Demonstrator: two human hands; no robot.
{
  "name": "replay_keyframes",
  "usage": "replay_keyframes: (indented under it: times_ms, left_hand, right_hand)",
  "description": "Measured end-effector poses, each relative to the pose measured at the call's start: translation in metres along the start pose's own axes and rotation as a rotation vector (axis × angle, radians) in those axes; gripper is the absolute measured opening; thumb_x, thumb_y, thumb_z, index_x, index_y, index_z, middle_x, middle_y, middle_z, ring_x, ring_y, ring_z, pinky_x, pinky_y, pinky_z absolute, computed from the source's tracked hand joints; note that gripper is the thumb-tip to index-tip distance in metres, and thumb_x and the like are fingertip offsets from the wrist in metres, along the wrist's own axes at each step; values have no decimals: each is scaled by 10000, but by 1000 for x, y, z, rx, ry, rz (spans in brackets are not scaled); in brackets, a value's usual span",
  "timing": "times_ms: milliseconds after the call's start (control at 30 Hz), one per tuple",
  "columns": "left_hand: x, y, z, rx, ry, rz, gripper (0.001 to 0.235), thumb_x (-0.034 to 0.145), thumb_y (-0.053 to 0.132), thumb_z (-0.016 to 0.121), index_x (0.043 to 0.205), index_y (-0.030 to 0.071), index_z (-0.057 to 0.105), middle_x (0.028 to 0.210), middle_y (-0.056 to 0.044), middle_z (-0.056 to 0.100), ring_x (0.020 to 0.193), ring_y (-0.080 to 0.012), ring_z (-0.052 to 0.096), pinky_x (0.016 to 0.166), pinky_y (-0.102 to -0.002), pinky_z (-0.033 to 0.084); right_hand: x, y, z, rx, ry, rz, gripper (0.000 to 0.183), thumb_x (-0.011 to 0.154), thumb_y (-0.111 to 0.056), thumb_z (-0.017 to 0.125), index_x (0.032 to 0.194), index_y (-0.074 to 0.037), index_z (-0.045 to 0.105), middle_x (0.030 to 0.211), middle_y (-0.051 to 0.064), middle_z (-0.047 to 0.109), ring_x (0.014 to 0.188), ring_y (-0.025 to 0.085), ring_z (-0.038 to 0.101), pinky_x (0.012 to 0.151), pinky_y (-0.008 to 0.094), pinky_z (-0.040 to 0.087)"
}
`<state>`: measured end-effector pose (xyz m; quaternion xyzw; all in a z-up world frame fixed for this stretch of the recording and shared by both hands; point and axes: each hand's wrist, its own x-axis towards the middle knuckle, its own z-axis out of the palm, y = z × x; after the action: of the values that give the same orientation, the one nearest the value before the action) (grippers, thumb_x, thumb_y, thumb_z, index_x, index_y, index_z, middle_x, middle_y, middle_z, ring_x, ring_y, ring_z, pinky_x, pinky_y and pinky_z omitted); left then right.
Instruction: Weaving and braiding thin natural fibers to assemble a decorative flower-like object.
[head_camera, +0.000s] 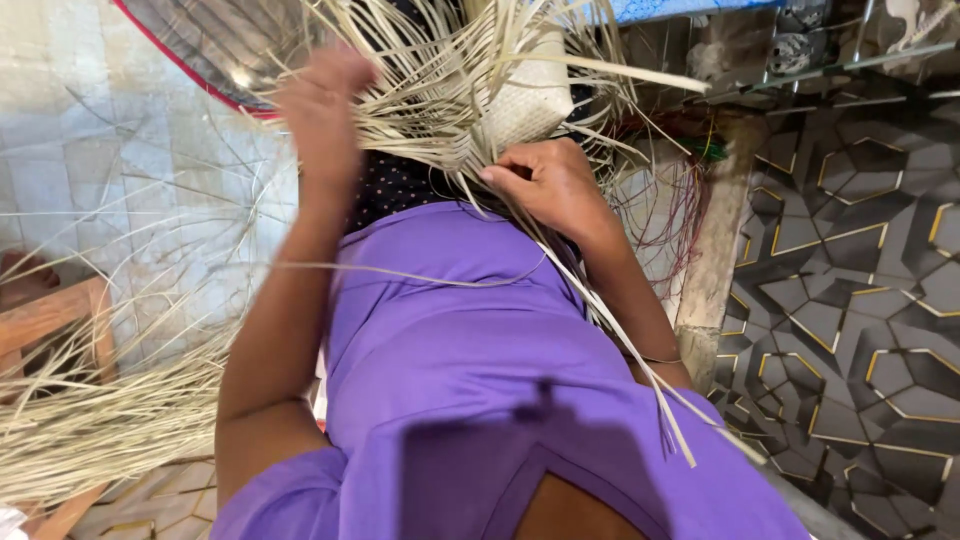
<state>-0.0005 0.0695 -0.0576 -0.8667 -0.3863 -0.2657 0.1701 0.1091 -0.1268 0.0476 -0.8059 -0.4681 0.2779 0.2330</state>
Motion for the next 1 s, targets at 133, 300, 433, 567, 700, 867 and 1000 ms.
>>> replay_keyframes:
  times_ms: [133, 300, 433, 567, 700, 867, 1000]
  left_hand:
    - [5, 26, -69, -1407, -271, -89, 161, 836, 249, 648, 721, 142, 615, 710, 21, 591, 709, -134, 506, 743, -333, 322]
    - [6, 46, -78, -1287, -455, -122, 265, 746, 337, 742, 600, 195, 572, 628, 79, 569, 686, -121, 501, 758, -367, 252]
    - [1, 55, -86, -1232, -396, -161, 271, 722, 299, 736, 529, 207, 568, 553, 103, 580, 590, -99, 470, 730, -356, 237]
    - [-7, 63, -84, -1193, -257, -122, 257, 738, 285, 717, 537, 195, 585, 558, 81, 599, 553, -106, 474, 688, -357, 257]
    - [-6, 64, -85, -1224, -274, -138, 275, 725, 246, 719, 523, 191, 542, 553, 93, 582, 571, -106, 468, 713, -348, 250]
    - [-10, 68, -77, -1187, -397, -218, 291, 729, 327, 694, 491, 213, 572, 539, 124, 593, 578, -107, 488, 694, -354, 249]
    - [-10, 67, -75, -1058, -476, -144, 528, 838, 464, 537, 445, 152, 374, 447, 37, 405, 548, -189, 396, 606, -368, 242]
  right_hand:
    - [2, -2, 0, 11, 58, -7, 177, 835, -220, 645, 707, -104, 685, 587, -34, 625, 480, 48, 459, 467, 252, 341]
    - [-3, -9, -7, 10, 41, 41, 177, 829, -220, 641, 692, -114, 675, 554, -43, 592, 489, 51, 424, 469, 259, 303]
    - [-6, -3, -9, -181, -8, 7, 310, 838, -336, 617, 605, -133, 599, 497, 2, 550, 455, 129, 456, 477, 318, 305]
    - [-7, -20, -24, -119, 202, -51, 99, 844, -231, 633, 869, -144, 673, 819, 15, 675, 661, 131, 614, 591, 299, 480]
    - [-1, -24, -32, -209, 244, -180, 115, 833, -52, 657, 924, -81, 591, 776, 38, 553, 597, 123, 518, 520, 260, 422]
    - [14, -18, -27, -329, 100, -143, 168, 811, -66, 584, 967, -96, 533, 777, 31, 516, 674, 179, 518, 598, 352, 421]
    - [15, -20, -26, -301, 116, -125, 200, 811, -43, 595, 969, -100, 486, 738, 10, 510, 615, 153, 509, 567, 334, 426]
